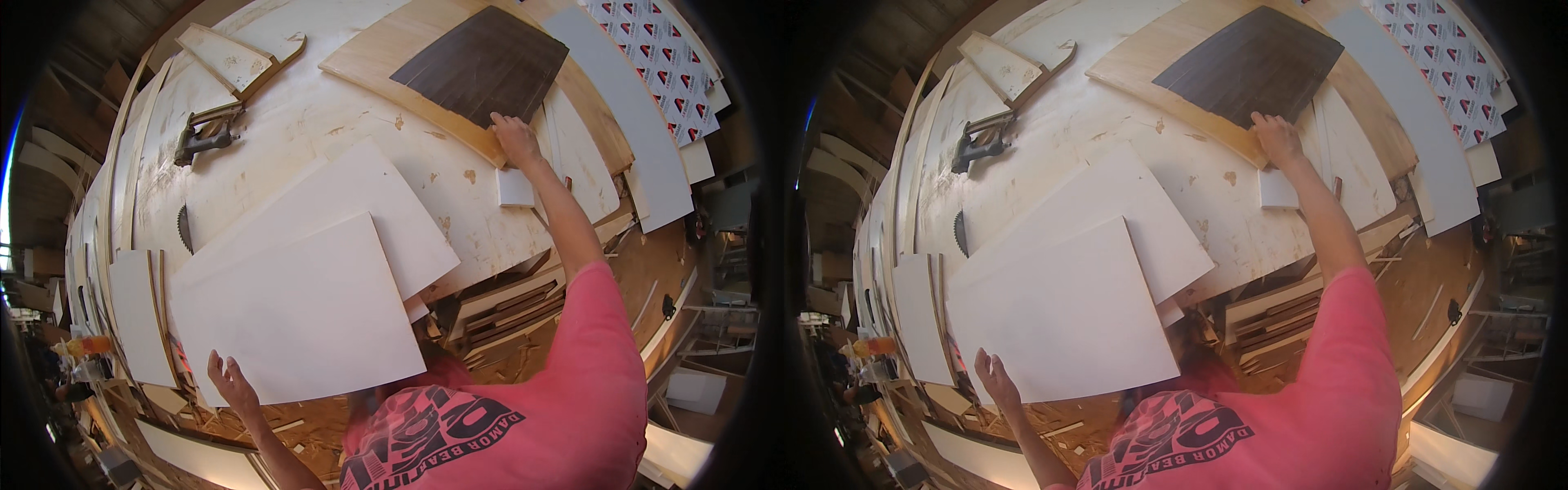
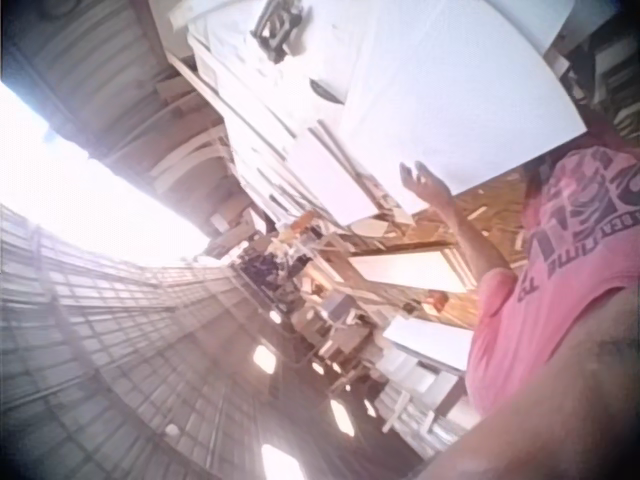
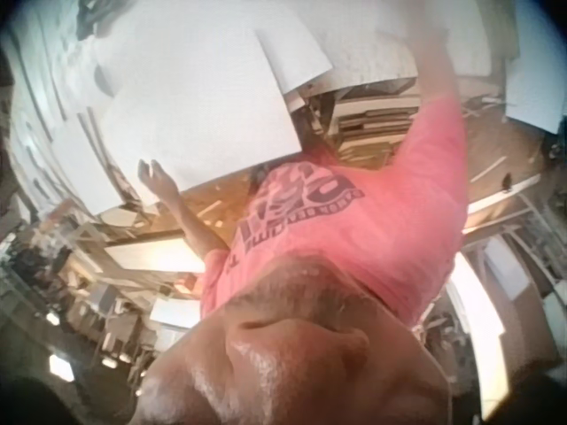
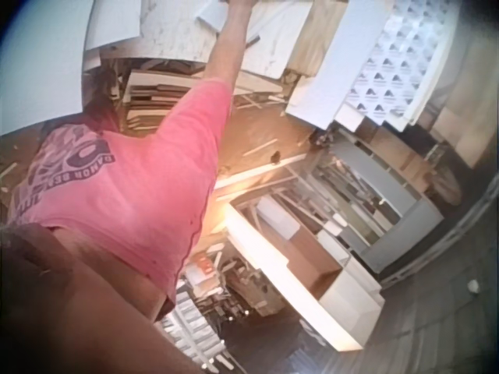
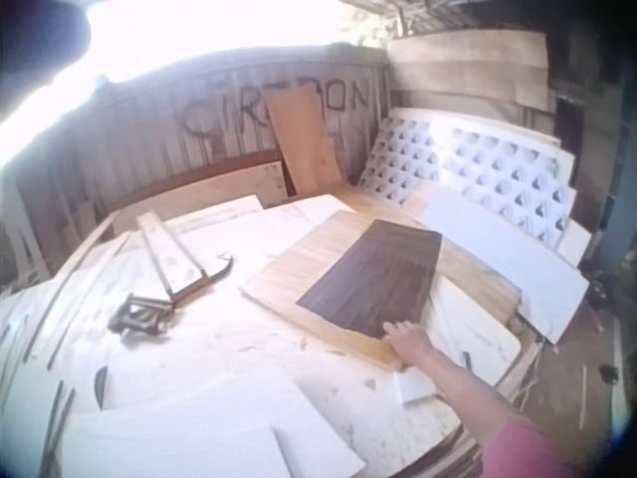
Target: The person applies adhesive from a bottle to a wooden board and a strip of edge banding, then presses the strip onto the edge of the board.
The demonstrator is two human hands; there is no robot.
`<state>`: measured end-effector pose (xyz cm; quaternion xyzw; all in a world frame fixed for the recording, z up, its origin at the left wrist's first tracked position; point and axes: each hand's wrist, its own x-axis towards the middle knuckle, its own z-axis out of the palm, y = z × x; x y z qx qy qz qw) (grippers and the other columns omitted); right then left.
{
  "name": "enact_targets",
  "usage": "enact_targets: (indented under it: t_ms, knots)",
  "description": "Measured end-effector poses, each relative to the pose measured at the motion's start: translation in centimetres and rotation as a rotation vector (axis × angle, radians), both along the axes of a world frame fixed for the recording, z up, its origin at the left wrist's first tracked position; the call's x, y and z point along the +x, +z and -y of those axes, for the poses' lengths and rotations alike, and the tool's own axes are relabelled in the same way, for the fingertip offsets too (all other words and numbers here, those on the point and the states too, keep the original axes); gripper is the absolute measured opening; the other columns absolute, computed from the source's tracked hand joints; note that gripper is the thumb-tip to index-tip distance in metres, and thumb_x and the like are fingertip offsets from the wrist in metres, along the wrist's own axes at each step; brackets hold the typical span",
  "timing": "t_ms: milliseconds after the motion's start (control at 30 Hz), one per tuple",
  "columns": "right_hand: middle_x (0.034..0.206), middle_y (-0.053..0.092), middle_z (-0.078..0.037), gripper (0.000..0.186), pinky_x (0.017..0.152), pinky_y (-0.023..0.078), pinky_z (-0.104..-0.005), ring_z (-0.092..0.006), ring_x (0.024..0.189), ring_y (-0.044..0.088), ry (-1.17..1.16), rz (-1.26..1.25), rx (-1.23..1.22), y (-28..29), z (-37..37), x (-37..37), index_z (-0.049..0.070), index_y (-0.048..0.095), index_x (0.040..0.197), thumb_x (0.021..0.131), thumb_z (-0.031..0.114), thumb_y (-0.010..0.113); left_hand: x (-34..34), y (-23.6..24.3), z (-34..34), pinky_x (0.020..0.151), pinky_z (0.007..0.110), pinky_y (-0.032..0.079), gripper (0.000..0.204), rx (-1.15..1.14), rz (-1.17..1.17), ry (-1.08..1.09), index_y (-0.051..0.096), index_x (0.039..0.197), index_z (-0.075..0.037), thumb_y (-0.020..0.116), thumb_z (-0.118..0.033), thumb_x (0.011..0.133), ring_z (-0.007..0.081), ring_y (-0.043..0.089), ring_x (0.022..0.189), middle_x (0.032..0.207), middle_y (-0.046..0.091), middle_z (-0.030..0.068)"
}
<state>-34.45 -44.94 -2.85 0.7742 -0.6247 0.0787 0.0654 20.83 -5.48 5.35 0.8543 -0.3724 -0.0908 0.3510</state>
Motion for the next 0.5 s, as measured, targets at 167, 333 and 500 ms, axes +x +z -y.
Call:
enact_targets:
  t_ms: [167,333,500]
  knots:
    - [0.091,0.066,-0.012,0.03,0.081,0.051,-0.0358,-0.0283,0.092,0.062,0.037,-0.051,-0.134,1.2,1.3,-1.1,0.007,0.051,0.117,0.087,0.006,0.053,-1.9,0.0,1.8,0.099,0.041,0.038,0.038,0.017,-0.019,-0.085,0.044,0.132,-0.004,0.049,-0.019,0.097,0.0264,0.045,0.122,0.132,0.047,0.0125]
    - [0.086,0.066,-0.014,0.018,0.075,0.053,-0.0384,-0.0302,0.084,0.064,-0.009,-0.019,-0.498,9.2,5.5,-4.8,0.005,0.056,0.104,0.086,0.005,0.052,-3.5,-0.1,3.1,0.1,0.042,0.037,0.038,0.036,-0.029,-0.159,0.045,0.132,-0.004,0.049,-0.018,0.097,0.0275,0.045,0.123,0.13,0.048,0.0132]
    - [0.088,0.066,-0.016,0.022,0.071,0.053,-0.0422,-0.0331,0.082,0.065,-0.128,-0.058,-0.783,23.1,6.2,-11.5,0.009,0.057,0.111,0.093,0.018,0.047,-4.6,-0.7,4.4,0.103,0.043,0.035,0.039,0.052,-0.034,-0.238,0.044,0.132,-0.004,0.05,-0.018,0.096,0.0297,0.042,0.125,0.132,0.045,0.0148]
